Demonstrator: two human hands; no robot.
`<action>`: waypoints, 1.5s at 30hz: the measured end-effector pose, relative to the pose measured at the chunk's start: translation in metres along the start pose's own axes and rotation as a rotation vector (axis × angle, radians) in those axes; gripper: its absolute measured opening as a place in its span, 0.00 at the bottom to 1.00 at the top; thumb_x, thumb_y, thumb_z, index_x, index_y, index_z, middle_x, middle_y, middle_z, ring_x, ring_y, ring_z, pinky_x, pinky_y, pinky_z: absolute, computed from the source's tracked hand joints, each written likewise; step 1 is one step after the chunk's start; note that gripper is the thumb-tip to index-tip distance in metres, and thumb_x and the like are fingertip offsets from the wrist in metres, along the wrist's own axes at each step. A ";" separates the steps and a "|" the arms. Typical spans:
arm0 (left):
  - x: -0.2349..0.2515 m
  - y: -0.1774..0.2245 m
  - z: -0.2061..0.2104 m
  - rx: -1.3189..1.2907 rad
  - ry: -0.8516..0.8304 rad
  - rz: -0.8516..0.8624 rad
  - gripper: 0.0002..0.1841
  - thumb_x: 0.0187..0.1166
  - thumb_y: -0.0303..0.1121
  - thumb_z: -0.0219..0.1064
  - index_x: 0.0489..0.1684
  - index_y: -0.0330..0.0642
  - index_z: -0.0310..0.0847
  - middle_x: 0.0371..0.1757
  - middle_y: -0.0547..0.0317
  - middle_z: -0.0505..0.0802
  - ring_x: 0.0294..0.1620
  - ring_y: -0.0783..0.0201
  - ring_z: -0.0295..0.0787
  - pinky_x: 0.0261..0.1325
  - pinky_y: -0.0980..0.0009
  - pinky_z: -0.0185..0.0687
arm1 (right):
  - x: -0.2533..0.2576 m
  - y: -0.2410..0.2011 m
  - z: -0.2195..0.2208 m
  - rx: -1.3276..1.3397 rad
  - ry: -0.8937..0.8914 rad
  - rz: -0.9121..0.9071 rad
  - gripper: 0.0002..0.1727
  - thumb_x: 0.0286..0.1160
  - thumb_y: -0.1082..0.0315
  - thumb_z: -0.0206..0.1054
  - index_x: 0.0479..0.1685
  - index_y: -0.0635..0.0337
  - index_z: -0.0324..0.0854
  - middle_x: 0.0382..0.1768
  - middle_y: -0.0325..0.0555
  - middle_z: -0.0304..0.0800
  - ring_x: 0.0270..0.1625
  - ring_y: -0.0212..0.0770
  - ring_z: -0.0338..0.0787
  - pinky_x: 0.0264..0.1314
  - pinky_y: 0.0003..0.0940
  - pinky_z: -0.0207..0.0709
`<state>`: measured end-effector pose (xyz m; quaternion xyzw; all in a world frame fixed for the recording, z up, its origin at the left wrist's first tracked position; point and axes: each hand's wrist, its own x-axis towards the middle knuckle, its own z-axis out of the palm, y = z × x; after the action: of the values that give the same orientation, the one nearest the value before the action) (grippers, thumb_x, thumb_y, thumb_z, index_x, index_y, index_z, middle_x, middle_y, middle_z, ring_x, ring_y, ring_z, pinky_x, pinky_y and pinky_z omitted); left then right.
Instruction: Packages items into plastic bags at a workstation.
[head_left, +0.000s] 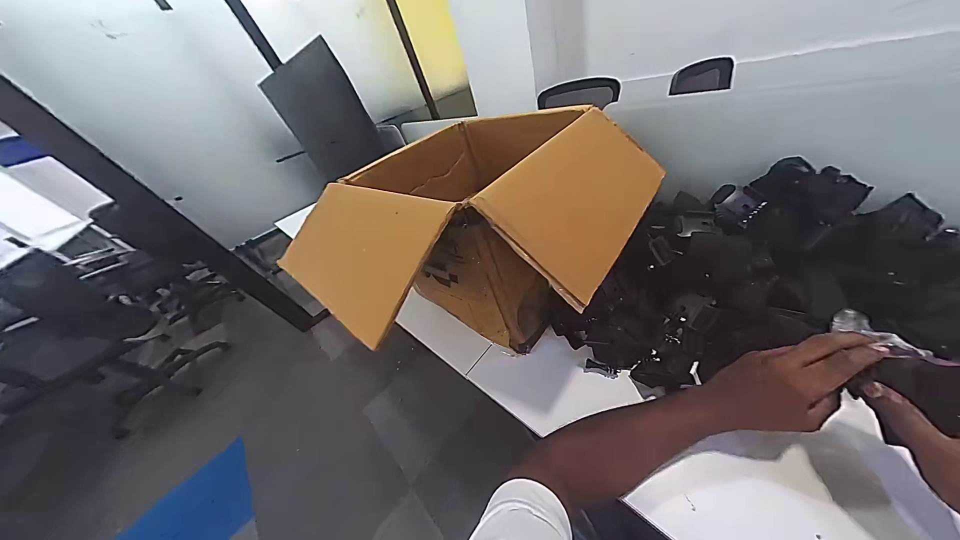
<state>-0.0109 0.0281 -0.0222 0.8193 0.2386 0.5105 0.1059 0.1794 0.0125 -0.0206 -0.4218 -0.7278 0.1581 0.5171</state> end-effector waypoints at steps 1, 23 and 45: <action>0.000 0.001 0.000 0.012 -0.007 0.006 0.23 0.71 0.15 0.63 0.69 0.20 0.79 0.74 0.33 0.83 0.70 0.49 0.87 0.69 0.59 0.86 | -0.001 -0.001 0.000 -0.088 -0.017 0.005 0.35 0.71 0.53 0.73 0.67 0.76 0.77 0.62 0.67 0.85 0.65 0.47 0.87 0.72 0.43 0.78; -0.010 -0.008 0.027 0.002 0.152 -0.267 0.11 0.74 0.24 0.66 0.49 0.30 0.90 0.54 0.43 0.92 0.45 0.67 0.92 0.48 0.75 0.90 | -0.002 -0.025 -0.001 -0.534 0.005 0.163 0.27 0.67 0.60 0.74 0.65 0.60 0.78 0.55 0.52 0.89 0.47 0.50 0.93 0.46 0.49 0.88; -0.014 -0.007 0.035 -0.302 0.084 -0.256 0.07 0.81 0.25 0.66 0.43 0.29 0.88 0.47 0.46 0.91 0.38 0.67 0.91 0.42 0.73 0.92 | 0.003 -0.030 -0.001 -0.819 -0.218 0.122 0.11 0.69 0.75 0.66 0.43 0.57 0.92 0.60 0.62 0.84 0.60 0.64 0.84 0.57 0.56 0.80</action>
<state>0.0134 0.0299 -0.0518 0.7350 0.2657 0.5565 0.2818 0.1664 -0.0032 0.0019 -0.6154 -0.7547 -0.0702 0.2165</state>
